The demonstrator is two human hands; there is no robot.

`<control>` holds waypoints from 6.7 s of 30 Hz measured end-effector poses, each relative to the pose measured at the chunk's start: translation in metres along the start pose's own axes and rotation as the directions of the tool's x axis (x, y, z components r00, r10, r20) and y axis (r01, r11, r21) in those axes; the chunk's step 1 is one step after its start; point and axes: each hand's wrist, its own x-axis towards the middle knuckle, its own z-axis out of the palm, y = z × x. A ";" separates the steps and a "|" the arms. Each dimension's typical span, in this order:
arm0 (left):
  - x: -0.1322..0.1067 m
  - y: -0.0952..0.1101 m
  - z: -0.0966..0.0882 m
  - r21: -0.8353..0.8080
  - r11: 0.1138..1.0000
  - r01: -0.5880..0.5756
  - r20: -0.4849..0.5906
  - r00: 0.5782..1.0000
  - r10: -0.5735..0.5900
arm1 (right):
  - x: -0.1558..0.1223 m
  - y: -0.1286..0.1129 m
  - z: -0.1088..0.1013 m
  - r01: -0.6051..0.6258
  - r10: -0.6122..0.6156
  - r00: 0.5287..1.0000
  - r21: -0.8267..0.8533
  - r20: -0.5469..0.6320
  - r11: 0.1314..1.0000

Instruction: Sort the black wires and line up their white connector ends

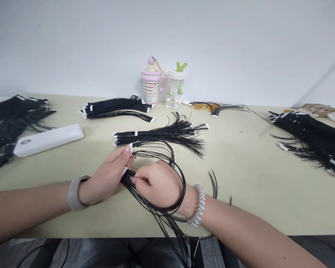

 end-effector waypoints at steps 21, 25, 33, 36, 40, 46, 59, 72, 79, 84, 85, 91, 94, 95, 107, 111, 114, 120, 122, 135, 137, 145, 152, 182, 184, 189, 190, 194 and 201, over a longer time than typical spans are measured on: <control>-0.002 0.007 0.001 0.056 0.997 0.051 0.062 0.997 -0.055 | -0.003 0.060 -0.101 0.216 0.414 0.583 0.624 -0.700 0.751; -0.002 0.007 0.001 0.074 0.997 -0.001 0.089 0.996 -0.006 | -0.001 0.054 -0.097 0.269 0.527 0.616 0.785 -0.586 0.558; -0.005 0.008 0.000 0.083 0.996 -0.027 0.109 0.994 0.018 | 0.001 0.027 -0.044 -0.005 0.074 0.928 0.187 -0.364 0.982; -0.005 0.008 0.000 0.117 0.993 -0.036 0.100 0.995 0.024 | 0.003 0.025 -0.033 0.068 -0.066 0.940 -0.004 -0.334 0.998; -0.005 0.009 -0.001 0.122 0.992 -0.025 0.088 0.996 0.014 | 0.004 0.025 -0.032 0.083 -0.085 0.954 -0.018 -0.286 0.996; -0.005 0.009 0.000 0.096 0.995 -0.006 0.106 0.994 -0.004 | 0.003 0.025 -0.035 0.089 -0.084 0.962 0.008 -0.258 0.996; -0.005 0.009 0.000 0.117 0.993 -0.026 0.103 0.995 0.013 | 0.003 0.032 -0.034 0.196 -0.264 0.928 -0.258 -0.263 0.946; -0.007 0.015 0.001 0.198 0.977 -0.080 0.176 0.983 0.045 | 0.004 0.032 -0.026 0.198 -0.327 0.929 -0.516 -0.172 0.833; -0.007 0.014 -0.001 0.219 0.972 -0.085 0.201 0.979 0.041 | 0.003 0.032 -0.020 0.233 -0.375 0.911 -0.536 -0.172 0.812; -0.007 0.014 0.000 0.203 0.976 -0.080 0.185 0.982 0.042 | 0.006 0.031 -0.026 0.179 -0.308 0.935 -0.518 -0.175 0.837; -0.007 0.013 0.000 0.196 0.978 -0.077 0.172 0.984 0.043 | 0.006 0.030 -0.029 0.155 -0.282 0.939 -0.491 -0.196 0.857; -0.002 0.008 0.002 0.042 0.997 0.068 -0.007 0.998 -0.068 | -0.008 0.020 -0.058 0.090 -0.157 0.923 -0.200 -0.351 0.976; -0.001 0.007 0.002 -0.007 0.995 0.100 -0.066 0.993 -0.100 | -0.015 0.014 -0.059 0.015 -0.020 0.996 -0.059 -0.086 0.998; -0.001 0.007 0.002 0.001 0.995 0.098 -0.068 0.993 -0.097 | -0.015 0.013 -0.055 0.002 -0.001 0.999 -0.017 0.042 1.000; 0.001 0.004 0.002 0.007 1.000 0.020 -0.047 0.999 -0.020 | -0.001 0.007 -0.006 0.114 -0.102 0.992 -0.194 0.072 0.974; 0.000 0.002 0.002 -0.033 0.999 0.039 -0.044 0.998 -0.040 | -0.002 0.009 -0.005 0.133 -0.120 0.991 -0.252 0.064 0.959; 0.001 0.002 0.002 -0.027 0.999 0.039 -0.036 0.999 -0.040 | -0.001 0.010 -0.004 0.117 -0.107 0.993 -0.275 0.051 0.954; 0.001 0.004 0.003 0.005 0.998 0.069 -0.032 0.997 -0.069 | -0.002 0.008 -0.009 0.122 -0.111 0.992 -0.285 0.052 0.951; 0.001 0.004 0.003 0.011 0.998 0.065 -0.032 0.997 -0.065 | -0.002 0.008 -0.011 0.141 -0.127 0.990 -0.296 0.068 0.945; 0.000 0.003 0.001 0.024 0.998 0.056 -0.032 0.998 -0.056 | 0.000 0.001 -0.005 0.077 -0.054 0.996 -0.374 0.072 0.924; 0.000 0.002 0.002 0.018 0.998 0.064 -0.028 0.998 -0.064 | -0.002 0.000 -0.005 0.060 -0.040 0.997 -0.380 0.062 0.923; -0.001 0.010 0.004 0.012 0.993 0.118 0.006 0.993 -0.119 | -0.003 0.010 -0.018 0.033 -0.021 0.998 -0.196 0.064 0.980; 0.000 0.008 0.003 -0.044 0.993 0.110 0.006 0.994 -0.110 | -0.006 0.039 -0.076 -0.200 0.207 0.950 0.052 -0.236 0.978; -0.005 0.010 0.002 0.071 0.997 -0.009 0.092 0.996 0.002 | 0.002 0.022 -0.042 0.049 -0.052 0.969 -0.021 -0.241 0.999; -0.005 0.010 0.002 0.094 0.995 -0.037 0.089 0.996 0.029 | 0.003 0.023 -0.040 0.047 -0.048 0.971 -0.008 -0.235 0.999; -0.005 0.012 0.001 0.124 0.990 -0.063 0.103 0.993 0.050 | 0.005 0.024 -0.034 0.013 -0.020 0.969 -0.028 -0.246 1.000; -0.005 0.013 0.001 0.133 0.988 -0.074 0.102 0.993 0.061 | 0.006 0.024 -0.033 0.011 -0.018 0.968 -0.031 -0.250 0.999; -0.005 0.013 0.001 0.147 0.984 -0.104 0.104 0.991 0.089 | 0.006 0.023 -0.032 0.009 -0.016 0.968 -0.028 -0.249 1.000; -0.006 0.012 0.002 0.153 0.983 -0.097 0.111 0.991 0.080 | 0.008 0.025 -0.031 0.007 0.008 0.981 0.074 -0.196 0.997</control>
